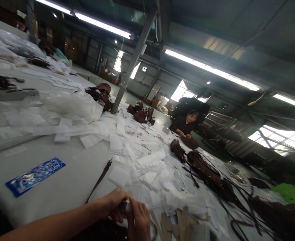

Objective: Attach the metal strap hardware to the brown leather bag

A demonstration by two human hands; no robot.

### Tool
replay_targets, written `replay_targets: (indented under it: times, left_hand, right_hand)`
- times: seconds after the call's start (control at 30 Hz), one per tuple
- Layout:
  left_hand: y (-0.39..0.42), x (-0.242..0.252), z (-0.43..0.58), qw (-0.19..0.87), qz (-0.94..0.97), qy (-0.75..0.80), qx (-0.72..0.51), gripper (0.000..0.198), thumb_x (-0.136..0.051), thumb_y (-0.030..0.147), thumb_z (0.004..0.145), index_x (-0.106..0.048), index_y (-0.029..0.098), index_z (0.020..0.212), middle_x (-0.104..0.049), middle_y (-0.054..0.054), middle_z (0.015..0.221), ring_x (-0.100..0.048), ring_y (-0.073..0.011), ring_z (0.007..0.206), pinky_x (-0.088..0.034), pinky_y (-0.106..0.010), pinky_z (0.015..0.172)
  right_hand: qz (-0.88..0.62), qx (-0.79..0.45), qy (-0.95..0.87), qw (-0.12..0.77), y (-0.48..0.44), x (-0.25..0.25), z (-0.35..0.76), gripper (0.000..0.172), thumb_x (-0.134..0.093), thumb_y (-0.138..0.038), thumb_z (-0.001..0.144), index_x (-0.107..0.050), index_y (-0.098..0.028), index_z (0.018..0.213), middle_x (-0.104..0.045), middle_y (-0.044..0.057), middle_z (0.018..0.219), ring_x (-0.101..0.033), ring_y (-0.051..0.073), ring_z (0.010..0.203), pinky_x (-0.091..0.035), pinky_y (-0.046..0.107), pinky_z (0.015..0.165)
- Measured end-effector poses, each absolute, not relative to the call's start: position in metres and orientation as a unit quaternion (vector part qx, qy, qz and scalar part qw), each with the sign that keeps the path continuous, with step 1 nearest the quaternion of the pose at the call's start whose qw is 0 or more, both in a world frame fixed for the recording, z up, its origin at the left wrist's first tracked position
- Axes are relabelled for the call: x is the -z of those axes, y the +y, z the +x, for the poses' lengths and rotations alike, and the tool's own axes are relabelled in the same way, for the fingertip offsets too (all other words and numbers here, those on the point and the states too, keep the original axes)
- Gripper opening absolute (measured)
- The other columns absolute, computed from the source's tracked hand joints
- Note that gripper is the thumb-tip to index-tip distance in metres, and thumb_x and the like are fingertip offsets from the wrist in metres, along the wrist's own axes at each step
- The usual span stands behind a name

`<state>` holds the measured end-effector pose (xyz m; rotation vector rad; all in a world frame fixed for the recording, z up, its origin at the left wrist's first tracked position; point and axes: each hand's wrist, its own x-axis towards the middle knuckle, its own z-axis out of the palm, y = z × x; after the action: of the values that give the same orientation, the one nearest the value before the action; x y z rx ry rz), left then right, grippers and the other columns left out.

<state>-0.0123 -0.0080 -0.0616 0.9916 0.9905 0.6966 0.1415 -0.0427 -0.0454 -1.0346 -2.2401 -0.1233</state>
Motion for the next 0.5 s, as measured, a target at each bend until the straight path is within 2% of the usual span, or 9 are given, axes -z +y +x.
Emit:
replay_targets:
  times: [0.07,0.2,0.3,0.4,0.5]
  left_hand:
    - [-0.006,0.063,-0.011,0.702,0.46,0.461,-0.289,0.047,-0.043,0.061,0.075,-0.057,0.016,0.068,-0.058,-0.005,0.047,-0.05,-0.0154,0.029,-0.036,-0.023,0.03]
    - [-0.006,0.065,-0.009,0.678,0.498,0.473,-0.262,0.044,-0.045,0.053,0.079,-0.061,0.013,0.071,-0.058,-0.005,0.044,-0.044,-0.0131,0.023,-0.035,-0.022,0.03]
    - [-0.011,0.068,-0.009,0.658,0.517,0.48,-0.262,0.043,-0.046,0.053,0.079,-0.061,0.014,0.075,-0.055,-0.002,0.041,-0.042,-0.013,0.023,-0.035,-0.023,0.031]
    - [-0.015,0.069,-0.01,0.642,0.53,0.484,-0.271,0.05,-0.04,0.06,0.08,-0.06,0.015,0.07,-0.051,-0.001,0.04,-0.043,-0.0137,0.027,-0.035,-0.024,0.034]
    - [-0.014,0.068,-0.012,0.614,0.552,0.478,-0.3,0.051,-0.041,0.064,0.076,-0.053,0.018,0.059,-0.045,0.002,0.043,-0.041,-0.0124,0.037,-0.033,-0.023,0.039]
  right_hand:
    - [-0.394,0.049,-0.864,0.311,-0.042,0.048,0.146,0.036,-0.043,-0.026,0.095,-0.05,-0.024,0.13,-0.07,0.008,0.106,-0.067,0.022,0.091,-0.053,0.034,0.078]
    - [-0.372,0.036,-0.888,0.269,-0.041,0.047,0.152,0.059,-0.051,-0.018,0.084,-0.035,-0.022,0.141,-0.064,0.008,0.124,-0.065,0.024,0.103,-0.052,0.036,0.09]
    - [-0.372,-0.018,-0.898,0.233,-0.041,0.04,0.147,0.071,-0.049,-0.009,0.07,-0.035,-0.021,0.139,-0.064,0.006,0.122,-0.064,0.022,0.103,-0.051,0.034,0.089]
    - [-0.379,-0.049,-0.899,0.215,-0.041,0.038,0.139,0.076,-0.046,-0.007,0.06,-0.039,-0.019,0.134,-0.067,0.006,0.112,-0.064,0.023,0.096,-0.05,0.036,0.087]
    - [-0.368,-0.001,-0.902,0.226,-0.038,0.051,0.136,0.08,-0.048,-0.007,0.053,-0.042,-0.018,0.133,-0.07,0.006,0.102,-0.064,0.026,0.082,-0.052,0.038,0.075]
